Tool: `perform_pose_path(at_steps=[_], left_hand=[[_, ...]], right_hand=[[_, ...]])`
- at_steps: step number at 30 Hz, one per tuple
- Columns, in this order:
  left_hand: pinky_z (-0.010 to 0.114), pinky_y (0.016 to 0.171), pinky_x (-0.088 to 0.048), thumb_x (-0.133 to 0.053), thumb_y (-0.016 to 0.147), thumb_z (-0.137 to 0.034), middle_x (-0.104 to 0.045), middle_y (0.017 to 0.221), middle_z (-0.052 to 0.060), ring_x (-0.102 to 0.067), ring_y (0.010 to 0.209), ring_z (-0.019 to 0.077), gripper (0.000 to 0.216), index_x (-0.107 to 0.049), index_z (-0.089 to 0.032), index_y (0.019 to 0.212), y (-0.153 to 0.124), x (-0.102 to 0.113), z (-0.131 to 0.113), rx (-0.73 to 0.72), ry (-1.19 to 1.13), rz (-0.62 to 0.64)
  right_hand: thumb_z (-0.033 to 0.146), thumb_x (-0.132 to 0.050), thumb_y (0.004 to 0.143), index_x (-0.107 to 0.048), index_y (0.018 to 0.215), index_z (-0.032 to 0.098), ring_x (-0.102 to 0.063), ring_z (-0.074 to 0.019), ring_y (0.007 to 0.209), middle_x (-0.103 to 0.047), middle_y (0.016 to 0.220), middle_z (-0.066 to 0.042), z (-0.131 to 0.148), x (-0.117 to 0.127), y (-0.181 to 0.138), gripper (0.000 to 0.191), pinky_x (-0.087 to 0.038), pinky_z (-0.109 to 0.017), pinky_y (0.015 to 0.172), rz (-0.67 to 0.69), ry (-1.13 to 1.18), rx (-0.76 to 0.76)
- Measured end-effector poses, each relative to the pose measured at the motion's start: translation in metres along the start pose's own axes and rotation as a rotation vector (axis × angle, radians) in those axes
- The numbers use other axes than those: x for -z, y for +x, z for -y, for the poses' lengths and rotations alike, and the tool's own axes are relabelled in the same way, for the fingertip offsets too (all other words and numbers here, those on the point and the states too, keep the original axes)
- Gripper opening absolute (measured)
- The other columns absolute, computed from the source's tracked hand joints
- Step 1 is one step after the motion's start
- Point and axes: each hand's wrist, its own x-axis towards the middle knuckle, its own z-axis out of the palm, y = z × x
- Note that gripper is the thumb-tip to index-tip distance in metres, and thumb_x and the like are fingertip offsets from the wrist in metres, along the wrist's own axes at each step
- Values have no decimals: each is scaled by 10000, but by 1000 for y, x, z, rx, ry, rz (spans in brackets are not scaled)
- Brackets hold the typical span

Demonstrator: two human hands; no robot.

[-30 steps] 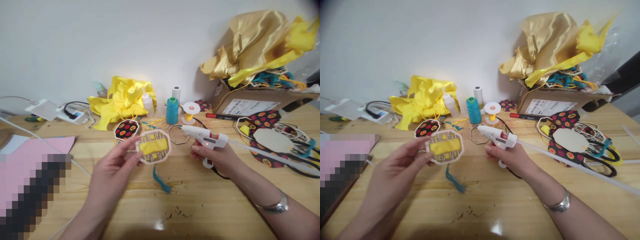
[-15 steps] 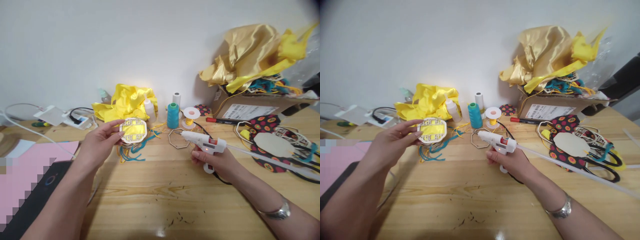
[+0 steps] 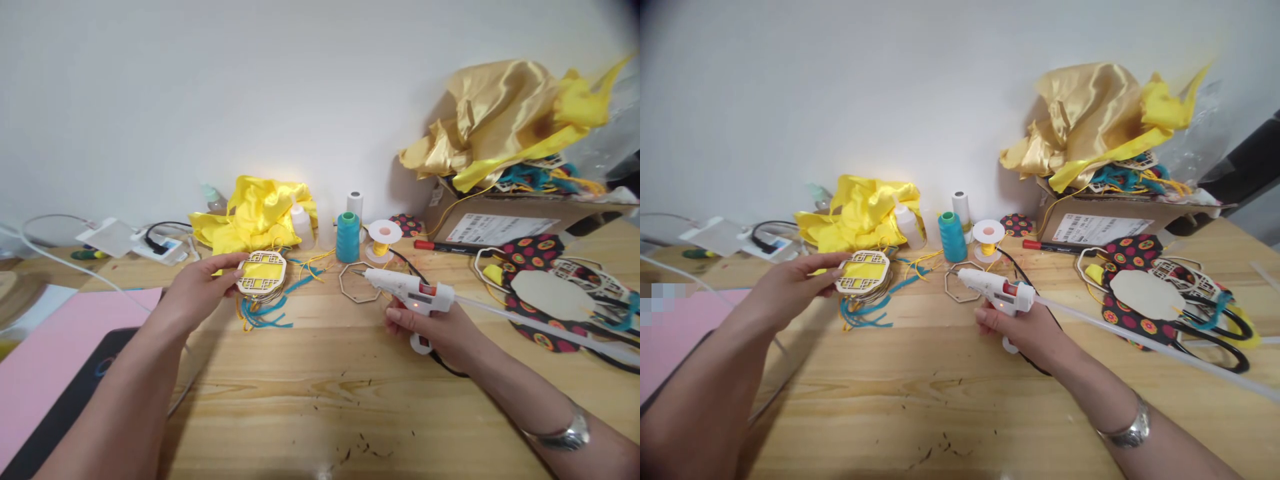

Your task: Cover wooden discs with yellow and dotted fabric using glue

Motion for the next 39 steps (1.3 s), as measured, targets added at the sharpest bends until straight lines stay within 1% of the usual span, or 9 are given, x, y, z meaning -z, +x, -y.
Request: perform_pose_path(at_steps=[4, 10, 17, 21, 23, 26, 28, 36, 39], left_hand=[[252, 592, -422, -588, 788, -390, -661, 677, -35, -534, 551, 141, 354, -675, -173, 1053, -4, 0, -5, -24, 177, -67], [284, 722, -422, -511, 826, -418, -722, 869, 3, -617, 803, 230, 354, -679, -188, 1035, -2, -2, -2, -84, 382, -112], [370, 749, -443, -427, 854, -510, -708, 1010, 107, -624, 872, 302, 498, -641, -142, 1112, -5, -6, 1, -120, 530, -136], [443, 797, -454, -386, 845, -583, -674, 1092, 162, -618, 950, 355, 623, -539, -133, 1247, -8, -19, 1, -124, 564, -217], [471, 866, -438, -416, 795, -659, -610, 1215, 189, -575, 1068, 385, 754, -436, -133, 1335, -9, -27, -1, -184, 605, -203], [526, 885, -426, -466, 683, -766, -537, 1284, 255, -511, 1144, 452, 987, -316, -104, 1399, -11, -38, -4, -134, 626, -152], [543, 873, -429, -480, 653, -786, -526, 1277, 285, -503, 1144, 475, 1051, -276, -86, 1410, -11, -43, -5, -103, 603, -148], [529, 897, -425, -470, 738, -697, -544, 1233, 268, -498, 1168, 441, 871, -342, -98, 1357, -9, -46, 2, -113, 539, -162], [526, 932, -406, -497, 733, -684, -515, 1258, 273, -470, 1195, 436, 889, -325, -75, 1359, -10, -47, 4, -134, 525, -167]], right_hand=[[453, -660, 777, -600, 735, 182, -587, -147, 626, -646, 673, -24, 2, 0, 0, 281, -442, -249, 545, -7, -30, -3], [448, -652, 786, -598, 729, 175, -588, -143, 625, -649, 680, -27, 5, 1, 0, 284, -440, -245, 545, 29, -56, -10], [458, -661, 775, -598, 724, 179, -574, -139, 609, -638, 664, -21, 2, 1, 0, 291, -432, -245, 540, 0, -34, -10], [464, -663, 770, -591, 729, 180, -574, -142, 594, -638, 657, -20, 3, 1, 0, 296, -427, -249, 526, 7, -43, -21], [461, -665, 771, -591, 727, 179, -570, -138, 587, -635, 649, -16, 2, 1, 0, 295, -418, -244, 516, 0, -41, -18], [446, -659, 786, -596, 727, 180, -571, -133, 601, -640, 659, -11, 2, 2, 0, 280, -425, -242, 532, 14, -37, -10], [438, -658, 792, -597, 726, 181, -570, -129, 610, -643, 664, -9, 1, 2, 0, 271, -430, -241, 548, 22, -25, -6], [439, -678, 773, -601, 740, 179, -574, -134, 625, -642, 672, -10, 0, 2, 0, 273, -432, -246, 566, 13, 5, -37], [439, -676, 774, -599, 747, 176, -580, -143, 642, -644, 678, -16, 0, 1, 0, 275, -435, -251, 574, 4, 0, -45]])
